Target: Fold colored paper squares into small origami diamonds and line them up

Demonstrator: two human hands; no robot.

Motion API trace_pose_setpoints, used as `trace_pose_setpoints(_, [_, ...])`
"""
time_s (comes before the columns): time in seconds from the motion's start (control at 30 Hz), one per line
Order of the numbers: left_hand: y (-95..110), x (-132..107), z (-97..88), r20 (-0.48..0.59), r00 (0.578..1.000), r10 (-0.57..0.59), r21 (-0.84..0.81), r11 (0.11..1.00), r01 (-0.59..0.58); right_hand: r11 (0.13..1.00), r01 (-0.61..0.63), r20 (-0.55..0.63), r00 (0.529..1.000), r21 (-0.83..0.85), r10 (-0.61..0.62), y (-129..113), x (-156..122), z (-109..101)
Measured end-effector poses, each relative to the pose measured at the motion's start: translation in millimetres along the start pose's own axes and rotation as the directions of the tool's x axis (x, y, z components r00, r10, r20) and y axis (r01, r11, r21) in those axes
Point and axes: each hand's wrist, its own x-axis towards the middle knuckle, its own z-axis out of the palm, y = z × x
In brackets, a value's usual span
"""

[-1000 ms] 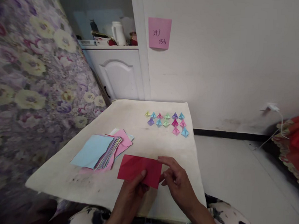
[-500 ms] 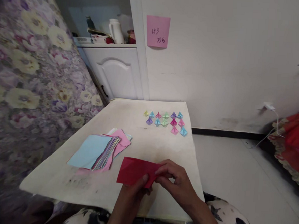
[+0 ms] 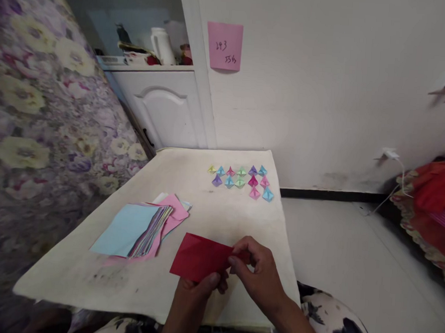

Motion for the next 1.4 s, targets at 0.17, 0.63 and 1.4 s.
trace_pose_setpoints(0.17, [-1.3, 2.9, 0.0, -0.078, 0.995, -0.063, 0.014, 0.998, 0.064, 1.000, -0.022, -0.028, 0.999, 0.002, 0.022, 0.6, -1.6, 1.5])
trace_pose_setpoints(0.63, [-0.7, 1.8, 6.8, -0.100, 0.995, -0.031, -0.041, 0.999, 0.027, 0.996, -0.070, 0.015, 0.997, 0.050, 0.070, -9.5, -0.7, 5.7])
trace_pose_setpoints(1.4, [-16.8, 8.5, -5.9, -0.103, 0.987, -0.120, -0.131, 0.986, 0.106, 0.970, -0.224, 0.088, 0.968, -0.099, 0.233, 11.7, 11.5, -7.3])
